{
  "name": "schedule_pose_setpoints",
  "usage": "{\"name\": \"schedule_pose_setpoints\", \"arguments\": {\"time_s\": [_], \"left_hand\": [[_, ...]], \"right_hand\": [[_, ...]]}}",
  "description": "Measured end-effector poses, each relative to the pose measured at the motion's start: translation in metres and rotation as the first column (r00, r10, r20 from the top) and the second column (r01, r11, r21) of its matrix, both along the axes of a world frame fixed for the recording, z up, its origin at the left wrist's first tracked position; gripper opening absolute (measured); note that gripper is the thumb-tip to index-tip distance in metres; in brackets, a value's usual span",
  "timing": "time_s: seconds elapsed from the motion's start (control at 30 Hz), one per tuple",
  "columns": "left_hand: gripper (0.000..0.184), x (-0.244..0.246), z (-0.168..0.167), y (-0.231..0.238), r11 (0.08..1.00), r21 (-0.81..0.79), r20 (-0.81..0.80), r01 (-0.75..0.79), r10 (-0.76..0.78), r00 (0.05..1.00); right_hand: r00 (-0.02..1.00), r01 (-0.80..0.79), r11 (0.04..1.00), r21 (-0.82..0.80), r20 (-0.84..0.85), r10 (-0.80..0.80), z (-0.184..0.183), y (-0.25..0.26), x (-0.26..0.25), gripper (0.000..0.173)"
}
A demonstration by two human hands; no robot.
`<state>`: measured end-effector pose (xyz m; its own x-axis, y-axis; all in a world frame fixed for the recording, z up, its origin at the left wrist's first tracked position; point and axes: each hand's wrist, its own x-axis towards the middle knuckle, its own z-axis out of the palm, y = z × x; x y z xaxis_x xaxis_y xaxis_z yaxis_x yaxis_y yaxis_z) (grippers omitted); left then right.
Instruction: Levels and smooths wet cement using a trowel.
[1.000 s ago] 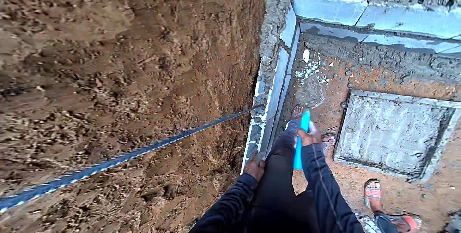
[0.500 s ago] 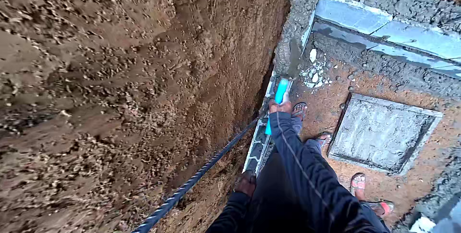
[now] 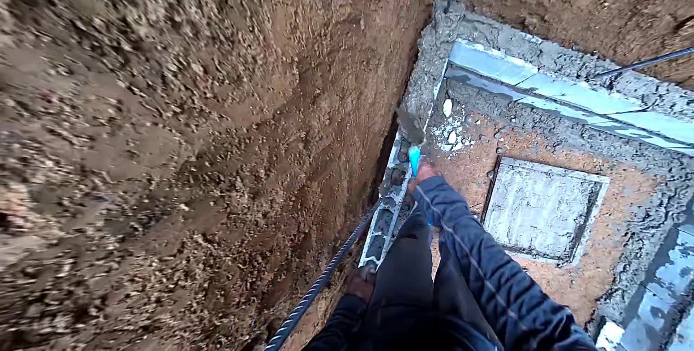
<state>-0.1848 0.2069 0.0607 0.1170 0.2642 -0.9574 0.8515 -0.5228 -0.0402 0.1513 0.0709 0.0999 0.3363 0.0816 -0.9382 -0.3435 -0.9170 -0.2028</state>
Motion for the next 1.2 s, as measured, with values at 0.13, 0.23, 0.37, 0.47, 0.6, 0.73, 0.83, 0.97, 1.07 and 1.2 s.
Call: {"name": "schedule_pose_setpoints", "arguments": {"time_s": [0.13, 0.23, 0.37, 0.47, 0.6, 0.73, 0.83, 0.97, 1.07, 1.2], "left_hand": [[0.040, 0.003, 0.000, 0.007, 0.998, -0.007, 0.085, -0.060, 0.060, 0.995], [0.039, -0.001, -0.005, 0.011, 0.998, -0.003, 0.111, -0.060, 0.060, 0.992], [0.039, -0.010, -0.008, 0.014, 1.000, 0.010, 0.099, -0.029, 0.027, 0.995], [0.039, -0.013, -0.006, 0.016, 0.998, -0.001, 0.117, -0.055, 0.055, 0.992], [0.039, -0.022, -0.010, 0.019, 0.995, 0.014, 0.133, -0.099, 0.096, 0.986], [0.040, -0.021, -0.006, 0.022, 0.995, 0.014, 0.102, -0.098, 0.097, 0.990], [0.039, -0.016, 0.002, 0.021, 0.996, -0.006, 0.117, -0.093, 0.094, 0.989], [0.038, -0.015, 0.003, 0.023, 0.997, 0.024, 0.155, -0.072, 0.068, 0.986], [0.037, -0.010, 0.010, 0.023, 0.995, 0.034, 0.128, -0.097, 0.092, 0.988], [0.038, -0.001, 0.018, 0.019, 0.998, 0.034, 0.079, -0.061, 0.058, 0.995]], "right_hand": [[0.982, -0.170, 0.985, -0.033, -0.092, 0.166, 0.024, 0.001, 0.052, 0.064], [0.940, -0.158, 0.987, 0.008, 0.306, 0.148, -0.021, -0.021, 0.054, 0.055], [0.992, -0.023, 0.998, -0.057, 0.119, 0.030, -0.032, -0.025, 0.106, 0.060], [0.977, 0.111, 0.994, 0.016, 0.179, -0.112, -0.059, -0.040, 0.120, 0.057], [0.940, 0.271, 0.961, 0.062, 0.199, -0.278, -0.052, -0.047, 0.137, 0.048], [0.828, 0.530, 0.838, 0.127, 0.136, -0.544, -0.040, -0.054, 0.143, 0.049], [0.744, 0.632, 0.733, 0.252, 0.068, -0.665, -0.055, -0.074, 0.121, 0.047], [0.758, 0.617, 0.748, 0.245, 0.070, -0.648, -0.034, -0.085, 0.082, 0.045], [0.722, 0.666, 0.698, 0.264, 0.010, -0.692, -0.018, -0.097, 0.050, 0.052], [0.705, 0.695, 0.686, 0.216, -0.017, -0.709, -0.043, -0.136, -0.021, 0.055]]}}
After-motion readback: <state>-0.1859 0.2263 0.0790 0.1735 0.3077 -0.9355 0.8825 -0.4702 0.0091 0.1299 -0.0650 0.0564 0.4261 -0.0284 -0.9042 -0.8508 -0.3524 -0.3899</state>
